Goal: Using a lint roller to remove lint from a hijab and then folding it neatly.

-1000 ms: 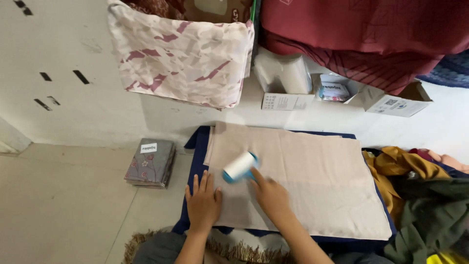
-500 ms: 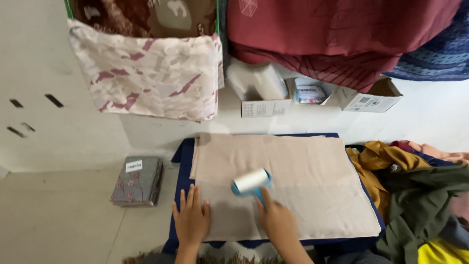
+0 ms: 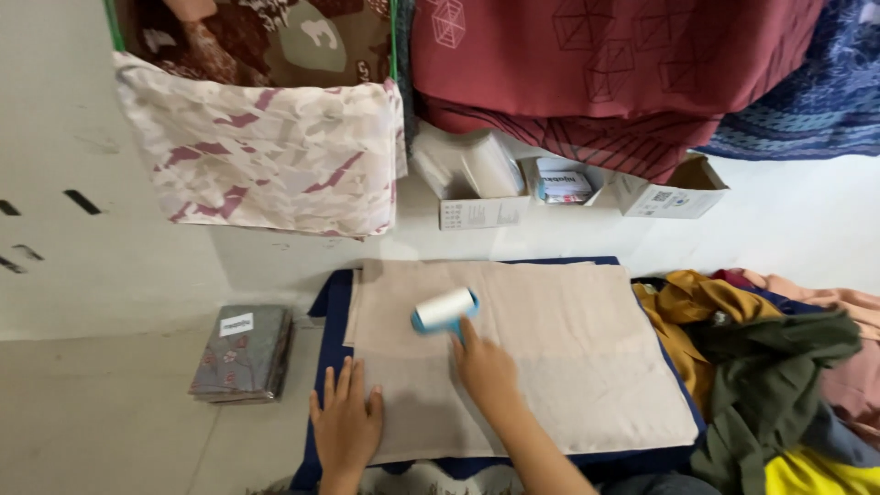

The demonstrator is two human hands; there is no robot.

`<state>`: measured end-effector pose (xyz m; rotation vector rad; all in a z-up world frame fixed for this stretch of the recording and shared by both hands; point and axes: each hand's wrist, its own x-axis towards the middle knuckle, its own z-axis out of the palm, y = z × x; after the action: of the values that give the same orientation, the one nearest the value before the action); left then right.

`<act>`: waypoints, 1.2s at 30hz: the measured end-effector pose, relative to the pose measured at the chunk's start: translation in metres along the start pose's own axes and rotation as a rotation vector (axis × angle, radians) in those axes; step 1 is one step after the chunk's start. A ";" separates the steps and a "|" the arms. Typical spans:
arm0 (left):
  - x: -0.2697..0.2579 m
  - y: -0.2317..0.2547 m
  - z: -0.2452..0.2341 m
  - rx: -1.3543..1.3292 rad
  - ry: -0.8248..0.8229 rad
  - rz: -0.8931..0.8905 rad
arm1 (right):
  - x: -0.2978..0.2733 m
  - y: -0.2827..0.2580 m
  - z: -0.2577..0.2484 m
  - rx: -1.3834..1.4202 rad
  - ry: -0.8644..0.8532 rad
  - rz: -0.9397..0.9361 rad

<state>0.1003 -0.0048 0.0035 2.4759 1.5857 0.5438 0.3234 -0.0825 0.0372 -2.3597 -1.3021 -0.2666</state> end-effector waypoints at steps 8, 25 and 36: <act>0.005 -0.002 0.013 0.062 -0.039 -0.034 | -0.202 0.129 -0.007 0.180 0.087 0.162; 0.005 -0.013 0.038 0.132 0.027 -0.038 | 0.098 0.062 0.027 -0.002 -0.012 0.254; -0.003 -0.009 0.025 0.148 0.141 0.049 | -0.120 0.079 -0.083 -0.079 -0.022 0.284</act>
<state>0.1013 -0.0020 -0.0235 2.6441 1.6768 0.6437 0.3275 -0.2485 0.0457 -2.5826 -0.9638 -0.2083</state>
